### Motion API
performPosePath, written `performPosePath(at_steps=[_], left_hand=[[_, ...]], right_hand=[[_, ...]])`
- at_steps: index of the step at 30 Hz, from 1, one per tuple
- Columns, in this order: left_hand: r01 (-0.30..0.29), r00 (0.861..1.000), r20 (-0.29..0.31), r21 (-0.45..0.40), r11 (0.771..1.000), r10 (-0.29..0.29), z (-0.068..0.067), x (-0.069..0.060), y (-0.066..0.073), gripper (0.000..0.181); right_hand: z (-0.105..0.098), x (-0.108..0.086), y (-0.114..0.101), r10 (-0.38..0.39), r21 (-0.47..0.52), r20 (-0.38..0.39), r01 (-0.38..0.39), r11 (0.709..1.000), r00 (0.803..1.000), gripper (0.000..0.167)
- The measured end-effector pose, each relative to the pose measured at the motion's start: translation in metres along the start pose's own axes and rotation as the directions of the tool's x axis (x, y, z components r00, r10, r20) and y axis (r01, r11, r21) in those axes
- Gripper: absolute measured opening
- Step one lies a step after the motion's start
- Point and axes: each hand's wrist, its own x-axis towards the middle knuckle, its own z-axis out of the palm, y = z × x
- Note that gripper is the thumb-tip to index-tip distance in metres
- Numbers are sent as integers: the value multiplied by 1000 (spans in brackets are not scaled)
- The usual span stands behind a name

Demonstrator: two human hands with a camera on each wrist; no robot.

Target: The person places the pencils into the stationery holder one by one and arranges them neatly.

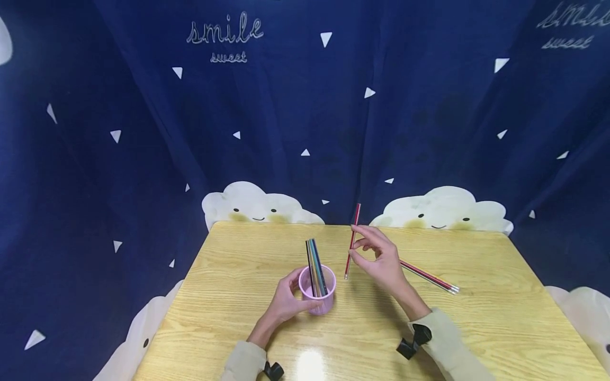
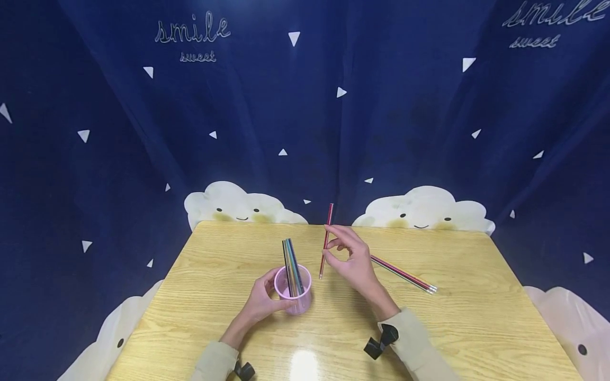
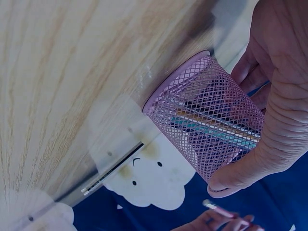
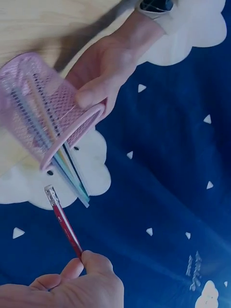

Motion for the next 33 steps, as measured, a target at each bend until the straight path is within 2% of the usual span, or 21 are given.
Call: performPosePath(at_steps=[5, 13, 21, 28, 33], left_hand=[[-12, 1000, 2, 11, 1000, 12, 0, 0, 0, 86], [-14, 1000, 8, 14, 1000, 14, -1, 0, -1, 83], [-33, 999, 5, 21, 999, 33, -1, 0, -1, 82], [-26, 1000, 5, 19, 999, 26, -1, 1, -2, 81], [-20, 1000, 5, 14, 1000, 20, -1, 1, -2, 82]], right_hand=[[19, 3, -5, -21, 10, 26, 21, 1000, 999, 54], [41, -7, 10, -118, -54, 86, 123, 991, 989, 55], [53, -23, 49, -80, -112, 143, 96, 989, 987, 57], [53, -30, 58, 9, -132, 164, 13, 991, 986, 46], [53, -32, 59, 33, -164, 192, -1, 986, 981, 40]])
